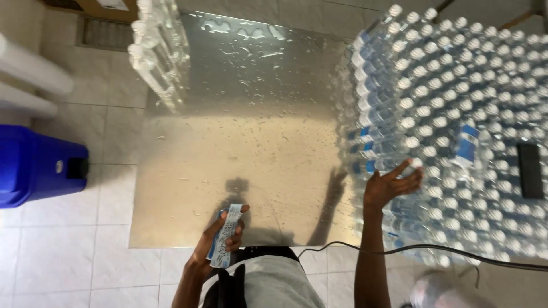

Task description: Inspecting plastic water bottles and preparing label strips for application on a production line.

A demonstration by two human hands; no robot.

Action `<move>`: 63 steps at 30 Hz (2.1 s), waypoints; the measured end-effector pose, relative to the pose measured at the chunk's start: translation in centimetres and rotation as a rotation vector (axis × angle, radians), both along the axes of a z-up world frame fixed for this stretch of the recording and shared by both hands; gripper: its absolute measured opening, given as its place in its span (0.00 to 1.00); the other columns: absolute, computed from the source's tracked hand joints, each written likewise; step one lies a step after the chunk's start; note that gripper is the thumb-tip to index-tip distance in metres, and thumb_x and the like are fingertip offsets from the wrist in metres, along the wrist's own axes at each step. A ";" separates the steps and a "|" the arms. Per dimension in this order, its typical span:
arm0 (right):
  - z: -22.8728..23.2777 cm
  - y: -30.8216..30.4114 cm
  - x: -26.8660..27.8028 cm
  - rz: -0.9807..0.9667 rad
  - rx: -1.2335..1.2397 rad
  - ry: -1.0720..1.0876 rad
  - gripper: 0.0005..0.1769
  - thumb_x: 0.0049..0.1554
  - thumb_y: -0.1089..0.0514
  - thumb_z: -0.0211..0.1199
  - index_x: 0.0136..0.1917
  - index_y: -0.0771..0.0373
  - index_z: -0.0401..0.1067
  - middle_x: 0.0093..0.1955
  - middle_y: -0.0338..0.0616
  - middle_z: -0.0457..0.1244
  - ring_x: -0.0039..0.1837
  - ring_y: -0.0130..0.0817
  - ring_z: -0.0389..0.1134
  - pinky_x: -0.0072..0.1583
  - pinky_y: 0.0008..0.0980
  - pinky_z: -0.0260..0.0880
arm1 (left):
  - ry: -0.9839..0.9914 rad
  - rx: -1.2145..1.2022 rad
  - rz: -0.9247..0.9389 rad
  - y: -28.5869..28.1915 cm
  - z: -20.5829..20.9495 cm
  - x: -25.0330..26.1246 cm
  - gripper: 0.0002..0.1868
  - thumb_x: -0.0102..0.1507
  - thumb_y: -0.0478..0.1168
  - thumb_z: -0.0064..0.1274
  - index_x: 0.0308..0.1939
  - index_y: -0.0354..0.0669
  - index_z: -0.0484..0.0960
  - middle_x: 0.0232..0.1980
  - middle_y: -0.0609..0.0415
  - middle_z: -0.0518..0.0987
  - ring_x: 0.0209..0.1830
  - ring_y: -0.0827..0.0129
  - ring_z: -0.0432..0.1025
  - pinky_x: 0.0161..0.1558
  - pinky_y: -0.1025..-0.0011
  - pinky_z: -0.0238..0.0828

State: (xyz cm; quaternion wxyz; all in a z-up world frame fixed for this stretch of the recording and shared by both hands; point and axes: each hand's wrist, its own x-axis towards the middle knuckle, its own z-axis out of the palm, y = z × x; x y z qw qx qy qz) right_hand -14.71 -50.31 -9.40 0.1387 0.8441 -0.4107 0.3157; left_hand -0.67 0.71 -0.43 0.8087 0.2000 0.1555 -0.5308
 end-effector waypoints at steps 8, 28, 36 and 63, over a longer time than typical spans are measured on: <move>0.7 13.4 21.1 0.922 0.417 0.022 0.48 0.71 0.32 0.54 0.87 0.69 0.50 0.88 0.68 0.33 0.88 0.68 0.38 0.81 0.76 0.55 | 0.033 0.067 0.218 2.5 1.2 -1.4 0.34 0.72 0.55 0.51 0.76 0.36 0.74 0.37 0.51 0.73 0.22 0.79 0.59 0.23 0.80 0.59; 2.6 32.3 44.0 1.354 0.488 -0.188 0.36 0.69 0.52 0.59 0.80 0.70 0.47 0.72 0.67 0.48 0.72 0.62 0.53 0.67 0.62 0.66 | 0.017 -0.144 0.578 8.0 1.0 -3.3 0.35 0.75 0.54 0.48 0.81 0.36 0.67 0.43 0.51 0.77 0.26 0.77 0.66 0.28 0.79 0.68; 0.9 24.7 23.5 1.164 0.440 -0.138 0.48 0.56 0.64 0.76 0.79 0.76 0.51 0.70 0.63 0.48 0.73 0.63 0.51 0.77 0.62 0.53 | -0.079 -0.157 0.234 4.4 1.3 2.3 0.37 0.77 0.61 0.44 0.77 0.32 0.66 0.47 0.48 0.74 0.27 0.79 0.64 0.25 0.80 0.62; 16.1 26.5 9.9 0.846 1.309 -0.196 0.25 0.53 0.62 0.81 0.64 0.60 0.83 0.42 0.48 0.77 0.53 0.37 0.80 0.63 0.42 0.78 | -0.185 -0.084 -0.302 1.3 8.1 2.1 0.33 0.74 0.66 0.49 0.54 0.35 0.76 0.32 0.55 0.70 0.22 0.82 0.60 0.23 0.85 0.58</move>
